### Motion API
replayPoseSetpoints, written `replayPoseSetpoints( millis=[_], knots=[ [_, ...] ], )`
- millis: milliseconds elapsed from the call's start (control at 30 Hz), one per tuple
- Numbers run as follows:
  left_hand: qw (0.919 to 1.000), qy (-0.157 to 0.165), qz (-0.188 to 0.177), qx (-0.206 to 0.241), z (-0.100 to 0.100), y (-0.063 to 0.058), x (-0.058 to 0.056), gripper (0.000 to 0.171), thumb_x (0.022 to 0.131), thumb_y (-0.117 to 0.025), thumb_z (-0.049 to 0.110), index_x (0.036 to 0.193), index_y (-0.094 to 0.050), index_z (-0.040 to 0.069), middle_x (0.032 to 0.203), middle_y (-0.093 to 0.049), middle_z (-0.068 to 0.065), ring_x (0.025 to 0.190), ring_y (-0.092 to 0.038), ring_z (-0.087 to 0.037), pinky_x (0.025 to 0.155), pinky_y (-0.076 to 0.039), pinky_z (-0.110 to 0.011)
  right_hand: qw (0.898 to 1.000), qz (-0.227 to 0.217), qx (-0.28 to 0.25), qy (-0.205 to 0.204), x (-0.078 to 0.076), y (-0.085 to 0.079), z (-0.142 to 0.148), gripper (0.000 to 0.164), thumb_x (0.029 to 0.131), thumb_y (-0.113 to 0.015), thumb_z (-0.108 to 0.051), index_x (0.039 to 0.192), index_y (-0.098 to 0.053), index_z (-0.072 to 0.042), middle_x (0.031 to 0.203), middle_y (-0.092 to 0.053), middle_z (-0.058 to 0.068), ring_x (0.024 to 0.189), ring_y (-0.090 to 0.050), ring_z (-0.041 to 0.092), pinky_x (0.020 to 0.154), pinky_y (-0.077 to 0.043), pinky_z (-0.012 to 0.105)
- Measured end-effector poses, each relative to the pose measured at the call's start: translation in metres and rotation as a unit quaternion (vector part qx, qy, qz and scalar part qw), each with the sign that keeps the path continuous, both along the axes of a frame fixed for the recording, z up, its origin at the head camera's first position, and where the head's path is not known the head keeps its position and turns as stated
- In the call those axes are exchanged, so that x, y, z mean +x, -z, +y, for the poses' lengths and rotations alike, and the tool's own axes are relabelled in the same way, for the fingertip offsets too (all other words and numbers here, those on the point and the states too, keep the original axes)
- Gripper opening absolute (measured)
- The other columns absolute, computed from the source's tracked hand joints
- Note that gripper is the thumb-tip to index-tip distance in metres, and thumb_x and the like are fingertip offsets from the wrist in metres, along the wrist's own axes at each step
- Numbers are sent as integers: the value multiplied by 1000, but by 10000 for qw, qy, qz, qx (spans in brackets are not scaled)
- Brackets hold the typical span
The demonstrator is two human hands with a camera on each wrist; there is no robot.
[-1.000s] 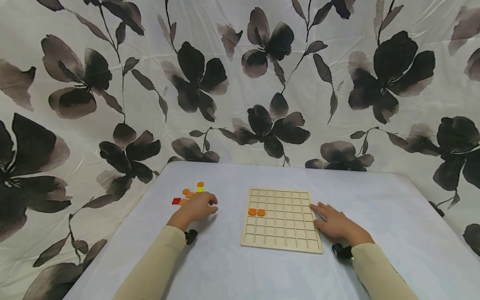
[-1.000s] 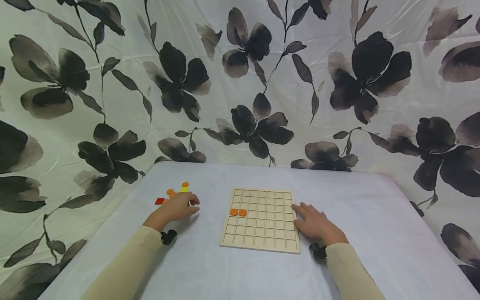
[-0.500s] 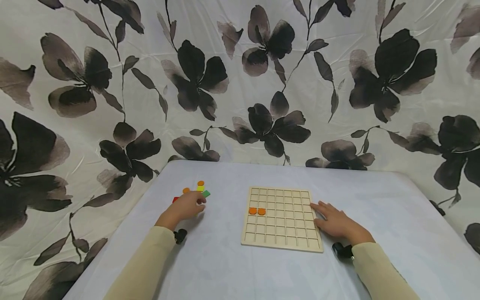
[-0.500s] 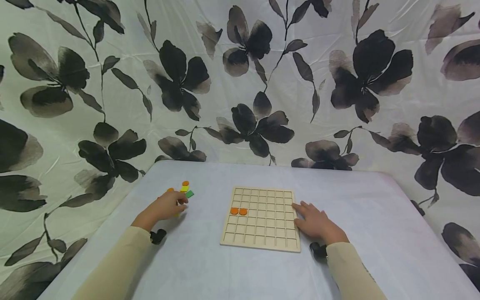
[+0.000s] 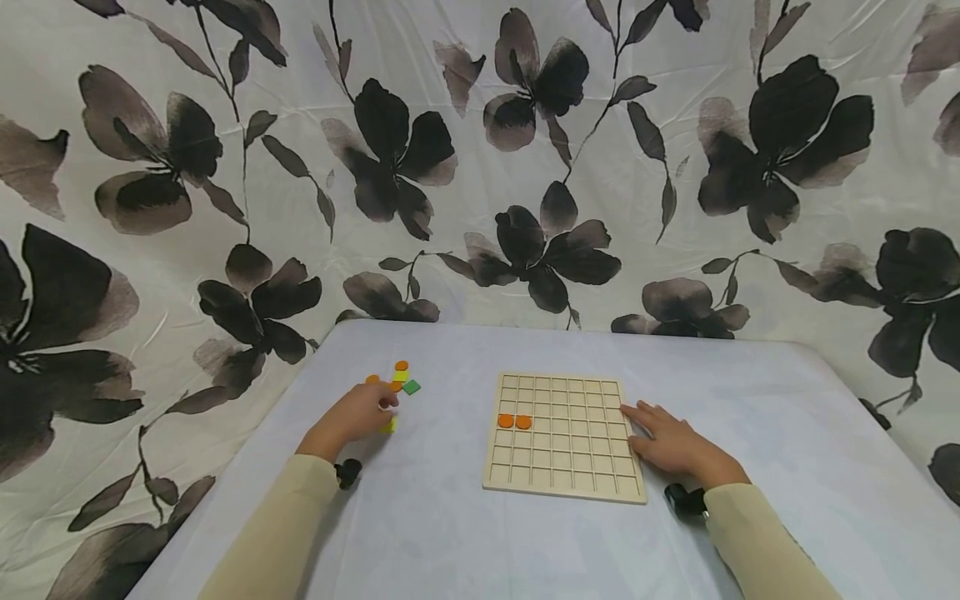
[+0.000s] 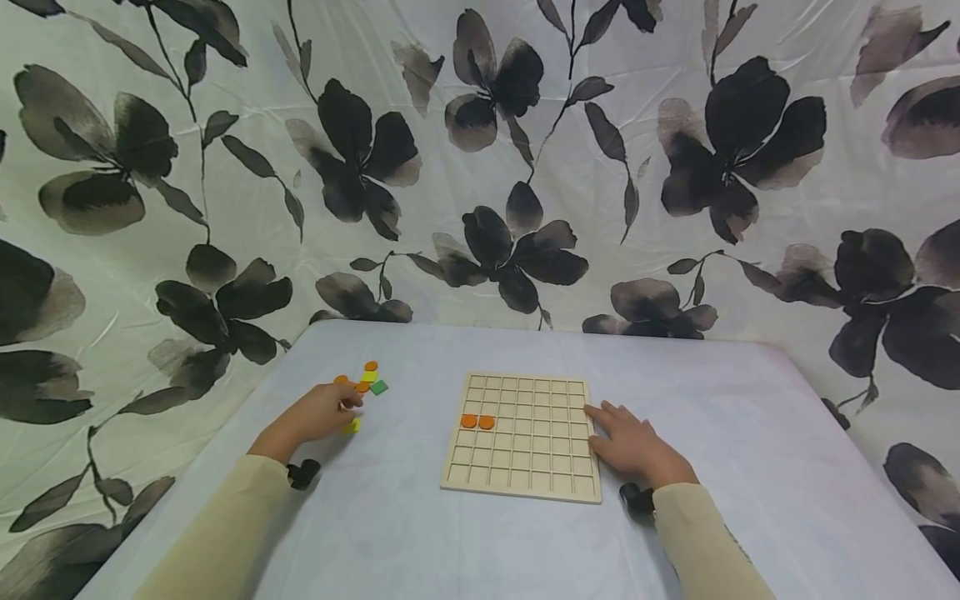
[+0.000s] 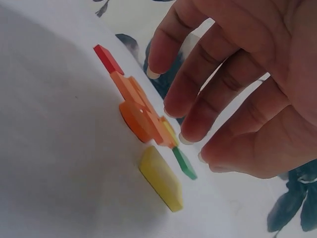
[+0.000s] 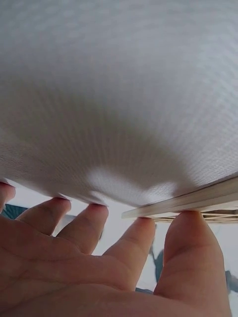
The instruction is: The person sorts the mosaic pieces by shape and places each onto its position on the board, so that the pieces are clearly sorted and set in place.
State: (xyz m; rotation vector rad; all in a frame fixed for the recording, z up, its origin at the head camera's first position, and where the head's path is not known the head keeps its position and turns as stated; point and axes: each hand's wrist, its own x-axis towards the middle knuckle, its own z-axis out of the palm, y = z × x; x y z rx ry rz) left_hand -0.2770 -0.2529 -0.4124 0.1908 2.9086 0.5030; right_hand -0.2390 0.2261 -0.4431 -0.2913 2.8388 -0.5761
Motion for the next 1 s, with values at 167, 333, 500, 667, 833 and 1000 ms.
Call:
replayPoseSetpoints(
  millis=[167,333,500,667,833,1000],
  knots=[
    [9998,-134,-101,79,-4,1,2,27,89,-60,8,115,-66,4,117,-64,-12,107,-57,-27,93,-50,-45,10000,-30,-6,-17,0,0,0,57,97,-47,-32,149,-36,-11,155,-26,28,143,-18,51,108,-15,73],
    [9999,-156,-67,16,-9,0,3,27,88,-59,4,114,-66,4,115,-64,-13,104,-56,-28,92,-49,-46,10000,-6,13,-20,-1,1,0,57,97,-47,-32,149,-36,-10,155,-26,28,142,-18,51,108,-15,73],
    [9998,-205,-80,37,-13,-1,5,24,90,-61,5,113,-66,4,112,-65,-12,103,-56,-27,95,-48,-47,9999,75,79,-61,-3,3,2,57,97,-47,-32,149,-36,-10,154,-26,28,142,-20,51,107,-17,73],
    [9997,-209,-117,-30,-13,-1,3,25,89,-59,3,113,-66,3,112,-65,-13,103,-56,-28,97,-47,-49,9999,108,58,-61,-3,4,3,58,96,-48,-32,148,-37,-10,154,-27,29,141,-20,52,107,-16,74],
    [9996,-140,-109,-227,-15,2,1,28,87,-59,1,114,-66,3,109,-65,-11,101,-56,-27,96,-47,-48,9999,80,58,-57,-2,4,3,58,97,-48,-33,149,-37,-10,154,-26,28,142,-20,51,107,-16,74],
    [9993,-40,-91,-369,-16,4,-1,28,86,-60,0,113,-66,1,104,-65,-10,97,-56,-26,92,-48,-48,9999,105,40,-83,-3,5,4,58,97,-48,-32,149,-37,-10,154,-26,28,142,-19,51,107,-16,73]
  ],
)
